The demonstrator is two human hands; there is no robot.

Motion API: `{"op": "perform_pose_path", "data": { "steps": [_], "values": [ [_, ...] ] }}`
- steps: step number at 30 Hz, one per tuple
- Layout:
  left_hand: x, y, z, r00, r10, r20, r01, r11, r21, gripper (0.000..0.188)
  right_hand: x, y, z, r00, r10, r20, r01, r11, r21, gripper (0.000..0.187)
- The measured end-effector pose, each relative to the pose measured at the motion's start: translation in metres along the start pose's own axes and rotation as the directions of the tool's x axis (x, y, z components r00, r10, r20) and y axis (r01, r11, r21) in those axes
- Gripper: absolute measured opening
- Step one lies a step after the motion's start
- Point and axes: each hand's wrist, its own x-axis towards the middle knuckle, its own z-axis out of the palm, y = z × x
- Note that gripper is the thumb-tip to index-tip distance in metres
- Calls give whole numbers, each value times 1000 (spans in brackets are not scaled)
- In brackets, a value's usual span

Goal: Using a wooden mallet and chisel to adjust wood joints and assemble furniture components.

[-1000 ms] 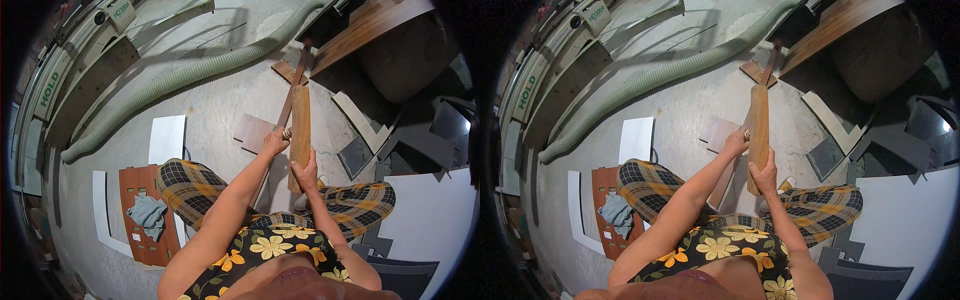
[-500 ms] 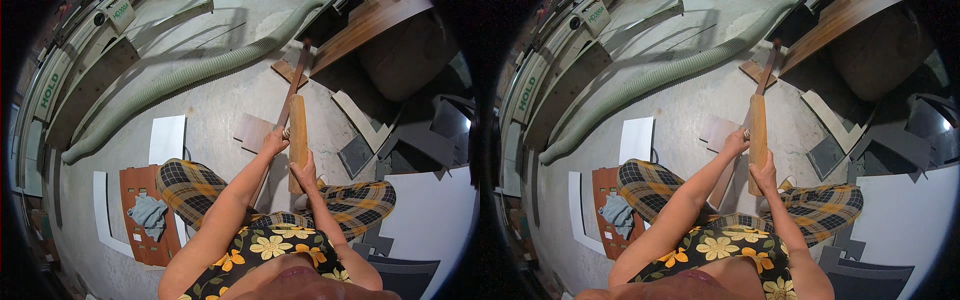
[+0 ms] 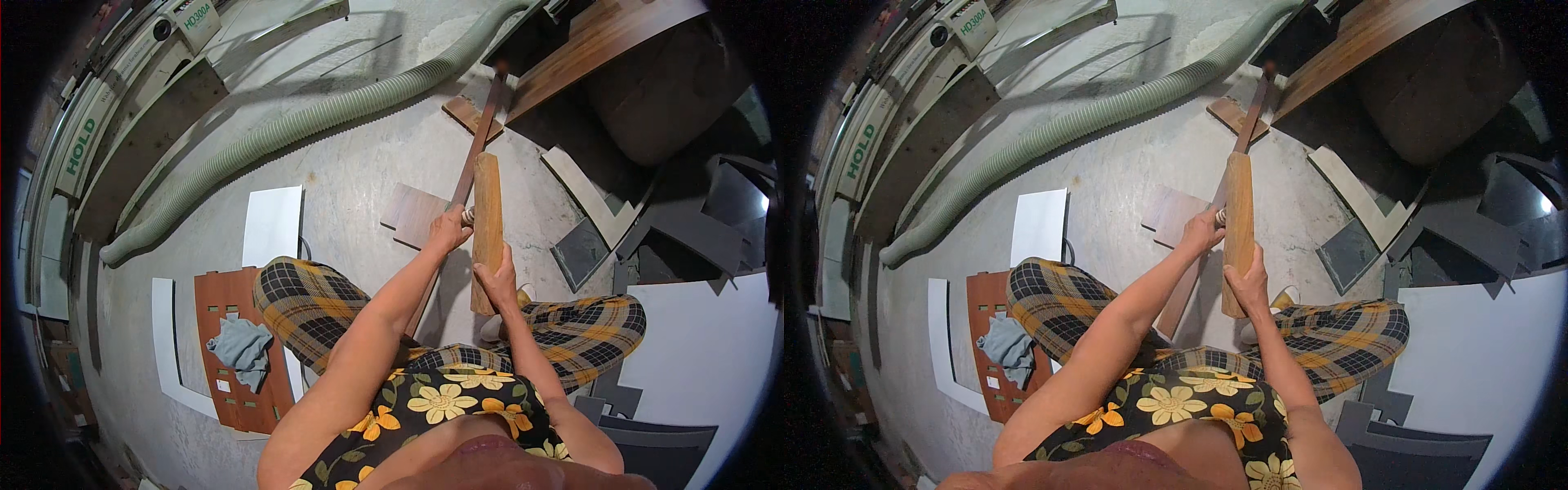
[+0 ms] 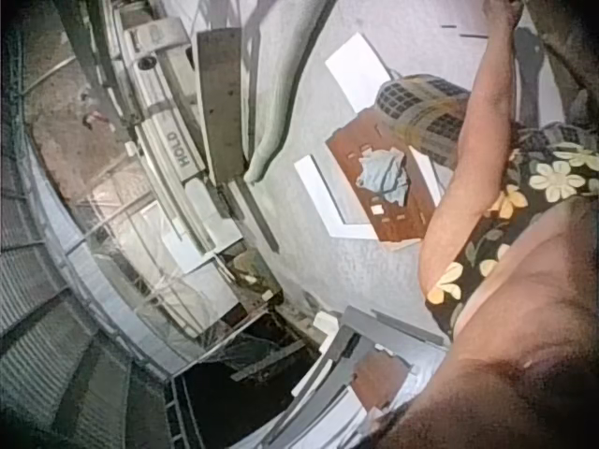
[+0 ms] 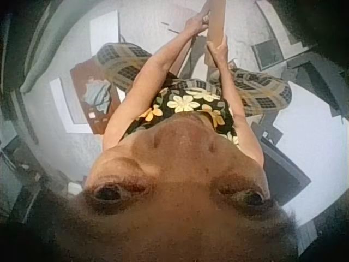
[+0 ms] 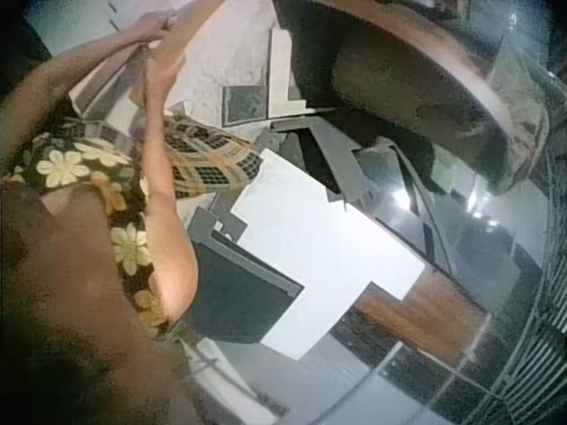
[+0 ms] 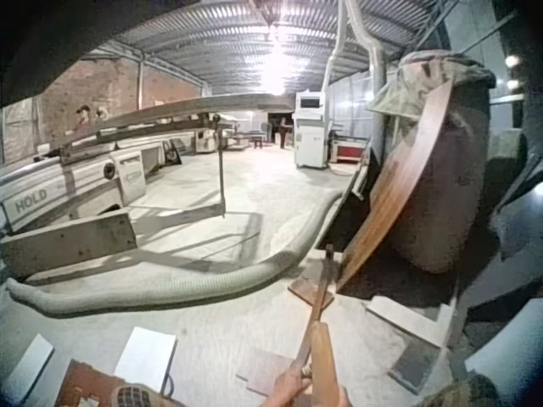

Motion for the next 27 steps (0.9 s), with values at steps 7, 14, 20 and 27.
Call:
{"op": "perform_pose_path", "data": {
  "steps": [7, 14, 20, 27],
  "values": [
    [-4, 9, 5, 995, 30, -100, -33, 999, -24, 41, -1, 6, -2, 1000, 0, -17, 0, 1000, 3, 62],
    [-10, 12, 22, 968, -9, -252, -30, 988, -150, 38, 4, 21, -2, 998, 27, 50, -26, 999, -25, 60],
    [-13, 9, 31, 947, -2, -323, -41, 991, -125, 34, 3, 21, -2, 999, 12, 40, -9, 998, -57, 59],
    [-21, 16, 38, 950, -54, -308, 15, 992, -129, 31, -1, 21, -5, 986, 135, 102, -149, 978, 148, 50]
  ]
}}
